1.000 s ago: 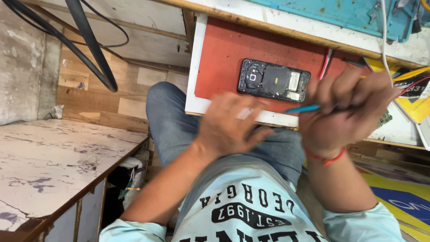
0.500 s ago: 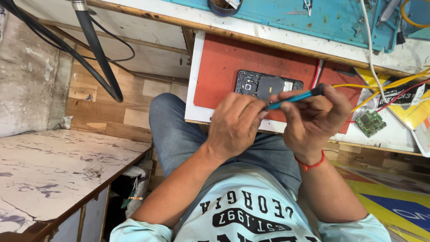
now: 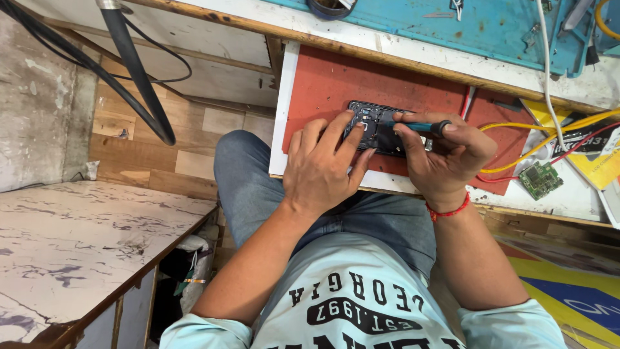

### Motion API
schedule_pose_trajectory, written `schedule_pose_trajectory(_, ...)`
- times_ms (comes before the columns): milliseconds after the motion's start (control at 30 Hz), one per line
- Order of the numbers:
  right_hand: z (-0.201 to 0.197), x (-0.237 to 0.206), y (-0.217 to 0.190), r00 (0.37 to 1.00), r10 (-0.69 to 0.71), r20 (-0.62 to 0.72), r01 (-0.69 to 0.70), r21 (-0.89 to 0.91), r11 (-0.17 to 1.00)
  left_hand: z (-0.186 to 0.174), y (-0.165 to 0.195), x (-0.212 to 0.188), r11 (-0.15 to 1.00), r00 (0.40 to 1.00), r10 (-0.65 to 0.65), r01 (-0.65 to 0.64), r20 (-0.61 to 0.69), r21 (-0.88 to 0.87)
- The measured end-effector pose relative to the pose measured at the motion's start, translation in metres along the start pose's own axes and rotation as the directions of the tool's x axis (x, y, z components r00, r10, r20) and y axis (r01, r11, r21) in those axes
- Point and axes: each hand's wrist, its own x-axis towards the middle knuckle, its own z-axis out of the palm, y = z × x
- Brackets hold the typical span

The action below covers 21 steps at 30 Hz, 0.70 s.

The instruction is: The person sits at a repair bench working on a disassembled smartphone back cover. They use a screwdriver to pry and scrape inside the phone housing, pick at components with their fingers, and reposition the phone on the mat while continuing to work on its interior.

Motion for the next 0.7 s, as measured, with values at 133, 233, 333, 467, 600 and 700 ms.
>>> schedule_pose_trajectory(133,-0.0009,0.0000,0.0018,1.000,0.007,0.018,-0.007,0.011,1.000,0.0005,-0.0006,0.0007,1.000,1.000,0.000,0.000,-0.004,0.011)
schedule_pose_trajectory(233,-0.0018,-0.0009,0.0017,0.999,0.017,0.027,-0.017,0.005,1.000,0.0009,-0.0001,-0.0004,1.000,1.000,-0.006,0.006,0.006,0.014)
schedule_pose_trajectory(333,-0.0019,-0.0012,0.0017,0.999,0.022,0.029,-0.022,0.019,1.000,0.0011,-0.0005,-0.0012,1.000,1.000,-0.006,0.006,0.012,0.017)
schedule_pose_trajectory(467,-0.0014,-0.0023,0.0028,0.999,0.029,0.030,-0.029,0.016,0.999,0.0020,-0.0012,-0.0019,1.000,1.000,0.000,-0.001,0.015,0.024)
schedule_pose_trajectory(600,-0.0010,-0.0036,0.0049,1.000,0.022,0.021,-0.022,0.016,1.000,0.0027,-0.0013,-0.0028,1.000,1.000,0.001,-0.001,0.021,0.024)
schedule_pose_trajectory(700,-0.0004,-0.0035,0.0053,1.000,0.020,0.015,-0.020,0.018,1.000,0.0029,-0.0012,-0.0028,1.000,1.000,0.003,-0.003,0.024,0.024)
